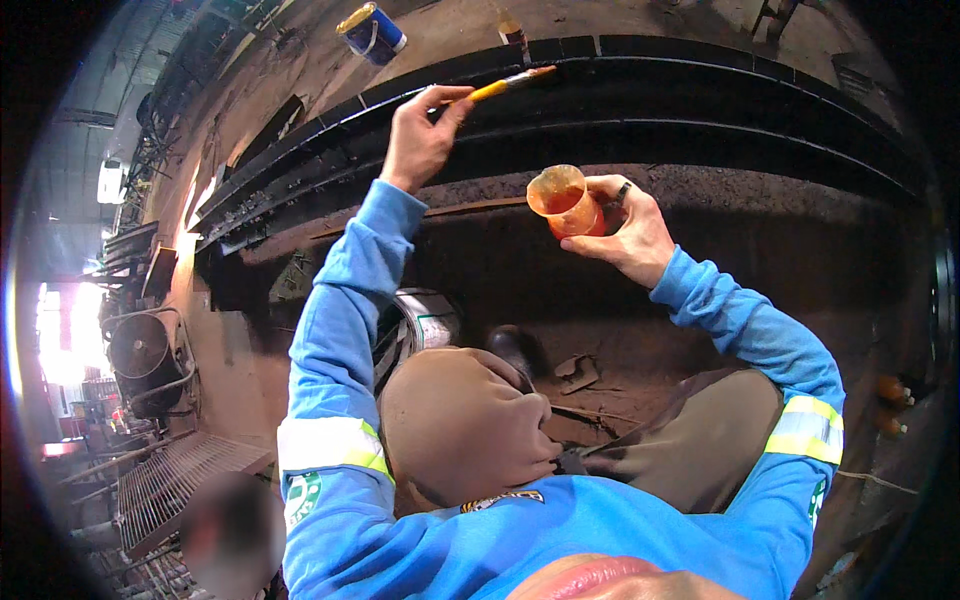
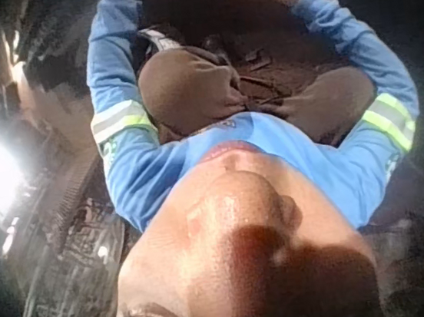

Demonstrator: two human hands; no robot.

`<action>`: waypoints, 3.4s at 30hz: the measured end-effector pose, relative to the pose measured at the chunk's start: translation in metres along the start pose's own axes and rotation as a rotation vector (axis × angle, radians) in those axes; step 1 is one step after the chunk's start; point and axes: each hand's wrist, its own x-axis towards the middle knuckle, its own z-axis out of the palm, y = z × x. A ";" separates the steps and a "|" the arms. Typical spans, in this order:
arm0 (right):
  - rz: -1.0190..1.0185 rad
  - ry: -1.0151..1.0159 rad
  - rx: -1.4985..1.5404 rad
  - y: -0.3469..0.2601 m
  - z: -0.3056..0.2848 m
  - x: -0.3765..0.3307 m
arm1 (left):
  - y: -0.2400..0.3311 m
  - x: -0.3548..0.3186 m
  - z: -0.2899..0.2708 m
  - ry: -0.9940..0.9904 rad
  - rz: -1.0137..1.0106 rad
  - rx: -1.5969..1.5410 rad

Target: The person applies a reddish-brown coating to a curved metal beam using a paintbrush. They repeatedly dip the brush into a small container and brush along the beam's surface, moving along its length.

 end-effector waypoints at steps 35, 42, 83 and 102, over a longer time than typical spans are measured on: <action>-0.017 -0.047 -0.060 -0.003 -0.004 0.008 | -0.109 -0.072 -0.247 0.121 -0.382 0.253; -0.015 -0.068 -0.087 -0.002 0.004 0.007 | -0.101 -0.027 -0.201 -0.074 -0.230 0.339; -0.057 0.043 0.062 -0.022 -0.028 -0.002 | -0.026 -0.013 -0.288 0.209 -0.025 0.630; -0.235 0.446 -0.395 0.000 -0.252 -0.140 | 0.313 0.050 0.175 -0.615 0.913 0.589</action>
